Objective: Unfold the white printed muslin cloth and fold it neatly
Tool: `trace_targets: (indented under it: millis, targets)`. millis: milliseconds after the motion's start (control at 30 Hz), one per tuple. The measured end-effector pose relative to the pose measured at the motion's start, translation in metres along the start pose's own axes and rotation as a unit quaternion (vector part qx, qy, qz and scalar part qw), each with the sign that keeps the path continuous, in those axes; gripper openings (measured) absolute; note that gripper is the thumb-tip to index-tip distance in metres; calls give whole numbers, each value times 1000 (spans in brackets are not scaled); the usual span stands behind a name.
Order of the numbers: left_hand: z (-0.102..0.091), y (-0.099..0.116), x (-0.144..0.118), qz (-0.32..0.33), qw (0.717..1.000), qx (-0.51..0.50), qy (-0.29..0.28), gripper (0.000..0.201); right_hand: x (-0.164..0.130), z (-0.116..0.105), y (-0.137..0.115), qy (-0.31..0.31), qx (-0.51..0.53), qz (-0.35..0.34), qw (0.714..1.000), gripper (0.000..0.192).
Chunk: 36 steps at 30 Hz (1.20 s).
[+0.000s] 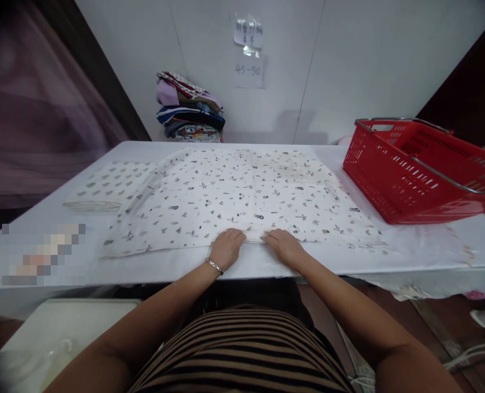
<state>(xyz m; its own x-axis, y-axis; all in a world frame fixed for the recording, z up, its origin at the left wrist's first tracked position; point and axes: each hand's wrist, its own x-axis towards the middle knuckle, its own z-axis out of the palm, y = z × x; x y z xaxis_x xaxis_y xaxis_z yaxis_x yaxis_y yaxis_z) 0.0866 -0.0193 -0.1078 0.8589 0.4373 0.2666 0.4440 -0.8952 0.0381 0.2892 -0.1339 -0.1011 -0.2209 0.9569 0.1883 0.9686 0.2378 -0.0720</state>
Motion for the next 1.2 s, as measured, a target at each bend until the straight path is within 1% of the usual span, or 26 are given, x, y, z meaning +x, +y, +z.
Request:
trace_targets:
  millis: [67, 167, 300, 400, 533, 600, 700, 800, 867, 933, 1033, 1100, 1200]
  targets:
    - [0, -2, -1, -2, 1000, 7, 1, 19, 0, 1, -3, -10, -14, 2, 1000, 33]
    - [-1, -2, -1, -1, 1000, 9, -8, 18, 6, 0, -13, -23, -37, 8, 999, 30]
    - [-3, -2, 2, -2, 1000, -3, -20, 18, 25, 3, -31, -7, -54, 15, 998, 26]
    - [-6, -3, 0, -12, 1000, -20, -18, 21, 37, 8, -39, -4, -40, 16, 999, 23]
    - [-10, -8, -6, -41, 999, -18, -9, 23, 40, 11, -38, -9, -5, 9, 1000, 22]
    - [-13, -15, -11, -69, 998, -4, -13, 24, 37, 11, -34, -4, 14, 3, 1000, 24]
    - [-17, -31, -21, -97, 995, 17, -16, 26, 35, 11, -28, 7, 35, -3, 999, 29]
    - [-22, -50, -32, -120, 992, 30, -9, 25, 37, 9, -27, -8, 26, -4, 1000, 32]
    - [-25, -63, -38, -138, 990, 28, -11, 25, 42, 7, -30, -22, 13, -7, 1000, 31]
    - [-28, -74, -43, -145, 989, 13, -19, 25, 50, 5, -36, -28, 2, -8, 1000, 29]
    - [-32, -86, -44, -133, 990, -23, -31, 30, 64, 7, -48, -31, 2, -7, 999, 28]
    - [-35, -91, -44, -128, 990, -46, -41, 34, 73, 11, -54, -35, 22, -12, 999, 28]
    - [-40, -99, -43, -142, 985, -86, -54, 34, 82, 14, -57, -45, 68, -5, 997, 28]
